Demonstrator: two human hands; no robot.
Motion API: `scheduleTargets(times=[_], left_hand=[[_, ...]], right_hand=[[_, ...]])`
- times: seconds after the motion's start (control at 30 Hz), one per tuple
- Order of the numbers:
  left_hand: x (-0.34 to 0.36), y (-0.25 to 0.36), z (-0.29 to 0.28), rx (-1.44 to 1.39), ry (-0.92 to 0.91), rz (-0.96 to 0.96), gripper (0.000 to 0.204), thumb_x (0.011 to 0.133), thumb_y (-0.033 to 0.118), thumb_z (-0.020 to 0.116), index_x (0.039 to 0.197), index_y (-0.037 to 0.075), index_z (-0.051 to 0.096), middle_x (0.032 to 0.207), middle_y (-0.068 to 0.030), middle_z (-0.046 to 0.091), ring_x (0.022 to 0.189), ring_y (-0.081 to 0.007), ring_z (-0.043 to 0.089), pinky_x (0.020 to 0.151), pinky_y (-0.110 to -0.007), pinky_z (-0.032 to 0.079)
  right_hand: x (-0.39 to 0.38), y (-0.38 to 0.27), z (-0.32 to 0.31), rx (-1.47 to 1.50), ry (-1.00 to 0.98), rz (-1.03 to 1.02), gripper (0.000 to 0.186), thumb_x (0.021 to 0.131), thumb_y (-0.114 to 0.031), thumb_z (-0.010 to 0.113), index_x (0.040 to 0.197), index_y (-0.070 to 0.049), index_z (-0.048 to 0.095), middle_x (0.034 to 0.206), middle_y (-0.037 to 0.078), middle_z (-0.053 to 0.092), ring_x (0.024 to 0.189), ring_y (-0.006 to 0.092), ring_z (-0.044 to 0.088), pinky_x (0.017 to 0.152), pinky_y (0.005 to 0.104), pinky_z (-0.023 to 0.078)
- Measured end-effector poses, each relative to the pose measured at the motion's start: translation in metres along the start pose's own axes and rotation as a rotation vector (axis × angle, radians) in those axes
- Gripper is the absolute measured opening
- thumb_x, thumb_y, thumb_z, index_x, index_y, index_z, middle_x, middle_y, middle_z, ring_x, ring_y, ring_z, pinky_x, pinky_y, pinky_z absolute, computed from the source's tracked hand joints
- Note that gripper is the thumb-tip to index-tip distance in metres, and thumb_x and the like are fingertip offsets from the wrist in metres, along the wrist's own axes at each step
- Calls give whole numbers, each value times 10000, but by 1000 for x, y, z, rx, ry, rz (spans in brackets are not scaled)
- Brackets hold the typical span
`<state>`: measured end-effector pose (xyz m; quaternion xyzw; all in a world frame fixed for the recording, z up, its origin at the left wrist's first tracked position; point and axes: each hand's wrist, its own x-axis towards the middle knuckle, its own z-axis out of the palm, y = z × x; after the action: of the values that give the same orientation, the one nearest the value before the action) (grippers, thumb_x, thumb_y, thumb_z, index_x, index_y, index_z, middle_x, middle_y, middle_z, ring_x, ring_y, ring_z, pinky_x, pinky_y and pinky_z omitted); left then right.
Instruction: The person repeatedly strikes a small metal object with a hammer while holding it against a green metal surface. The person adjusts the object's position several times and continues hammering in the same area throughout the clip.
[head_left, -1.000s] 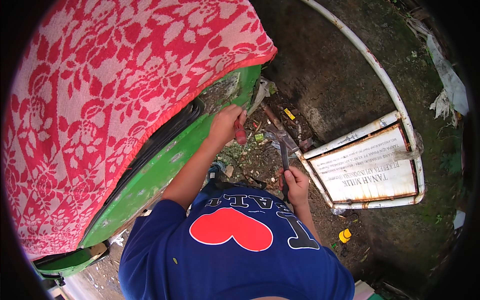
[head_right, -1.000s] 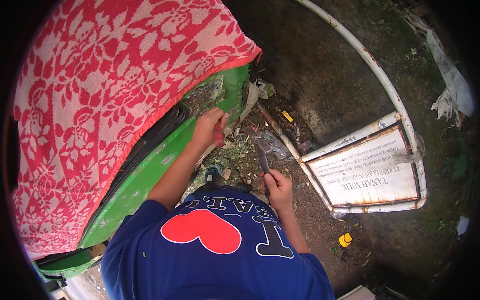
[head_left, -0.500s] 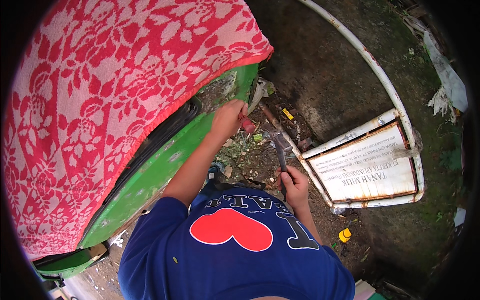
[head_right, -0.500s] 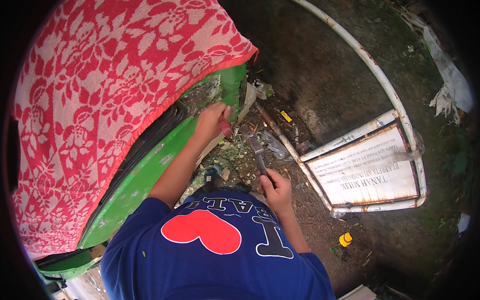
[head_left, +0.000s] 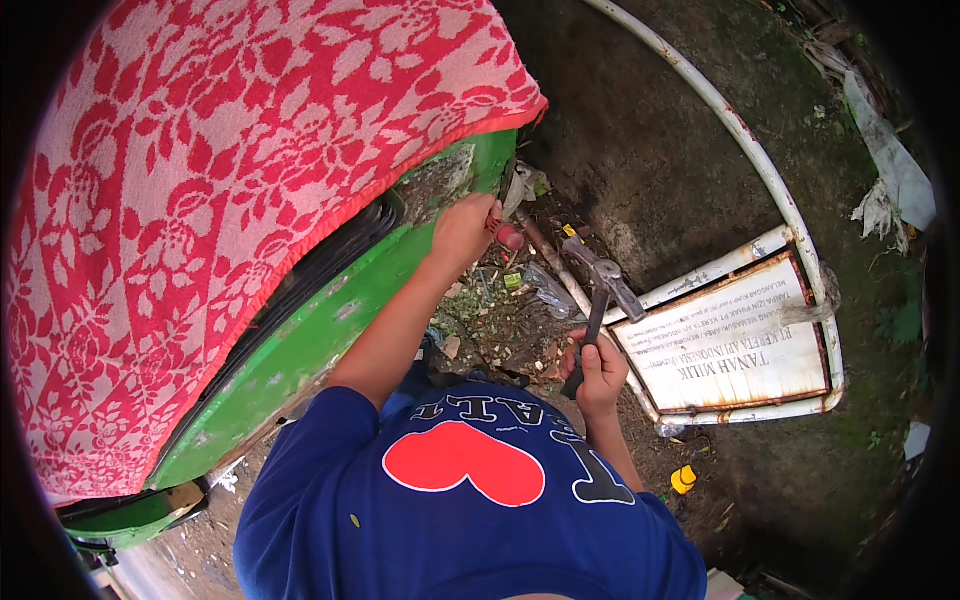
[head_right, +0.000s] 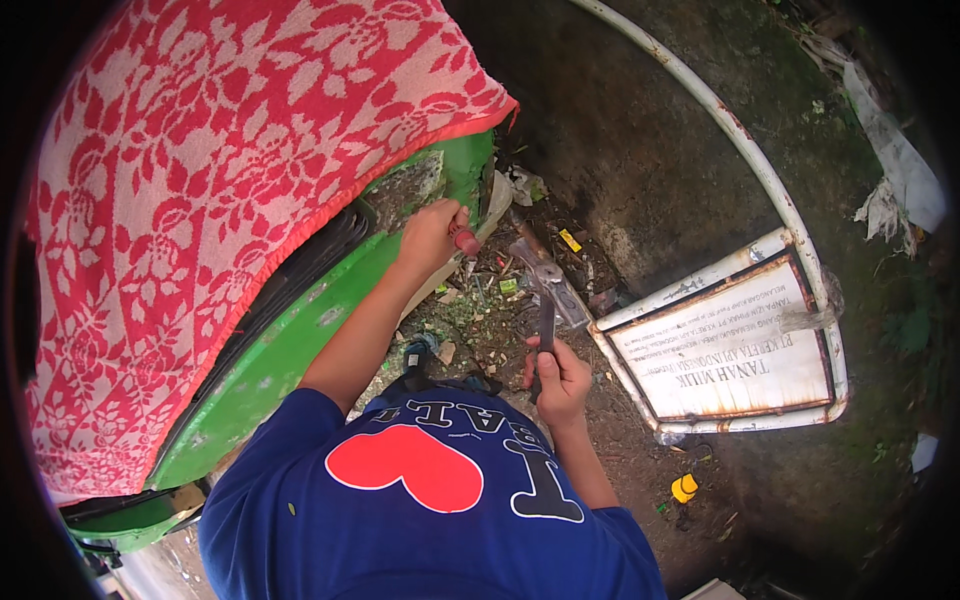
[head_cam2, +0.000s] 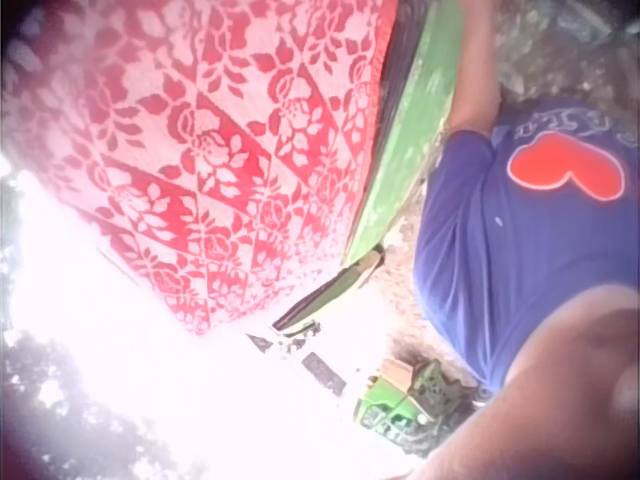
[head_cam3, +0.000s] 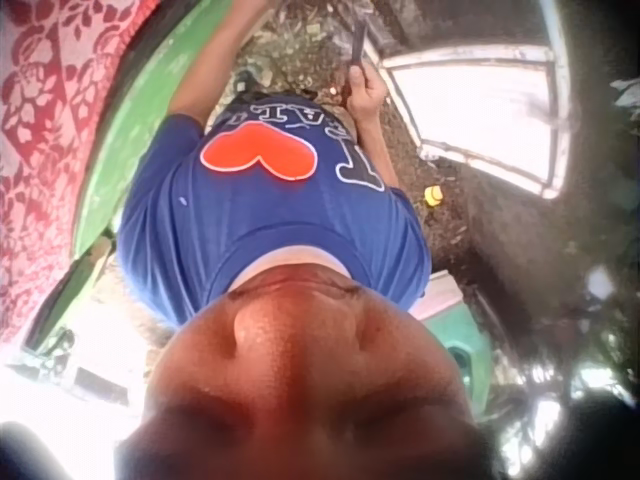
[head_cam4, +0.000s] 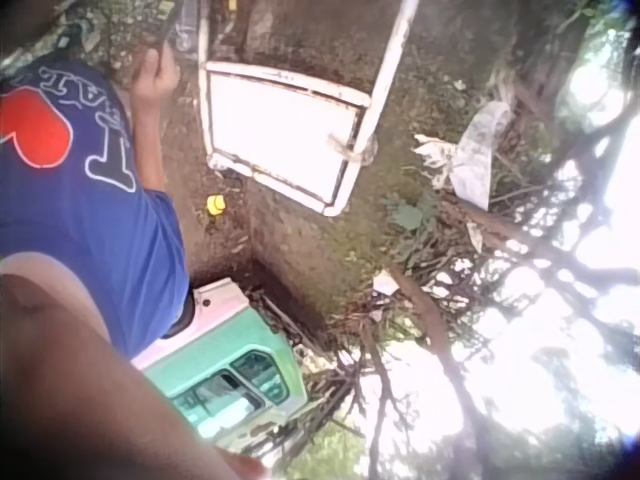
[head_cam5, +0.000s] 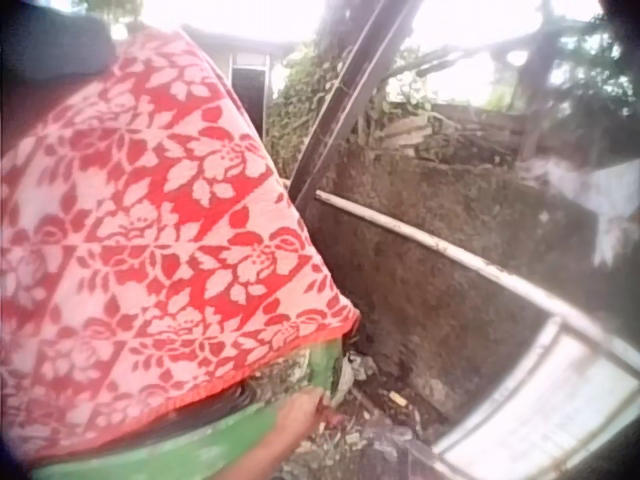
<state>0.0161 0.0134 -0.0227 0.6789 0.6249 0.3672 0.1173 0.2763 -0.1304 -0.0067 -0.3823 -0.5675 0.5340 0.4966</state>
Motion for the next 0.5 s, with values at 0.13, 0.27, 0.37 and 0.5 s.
scheduleTargets(times=[0.13, 0.27, 0.37, 0.5], left_hand=[[1, 0, -1, -16, 47, 8, 93, 798, 87, 667, 863, 54, 607, 864, -156, 649, 837, -397, 635, 718, -501, 493], [13, -5, -7, -9, 103, 8, 116, 852, 147, 651, 841, 51, 587, 851, -179, 650, 826, -422, 625, 680, -491, 468], [10, -2, -9, -25, 58, -16, 118, 826, 144, 657, 851, 50, 590, 876, -184, 655, 842, -425, 623, 693, -498, 467], [10, -8, -2, -27, 33, -12, 125, 823, 152, 654, 857, 48, 593, 889, -190, 654, 857, -420, 624, 702, -500, 465]], right_hand=[[14, -4, 8, -220, -63, 76, 328, 1035, -273, 517, 1129, 32, 597, 687, 48, 546, 558, 108, 517, 519, 245, 438], [19, -4, 20, -87, -96, 203, 316, 1041, -264, 504, 1138, 25, 588, 689, 54, 542, 561, 110, 510, 528, 246, 445], [13, 3, 25, 124, -59, -113, 305, 1043, -267, 502, 1131, 17, 569, 684, 51, 535, 566, 106, 500, 527, 249, 443], [33, -3, 28, -133, -103, -22, 315, 1039, -288, 506, 1089, 17, 566, 664, 40, 523, 557, 100, 496, 526, 242, 429]])
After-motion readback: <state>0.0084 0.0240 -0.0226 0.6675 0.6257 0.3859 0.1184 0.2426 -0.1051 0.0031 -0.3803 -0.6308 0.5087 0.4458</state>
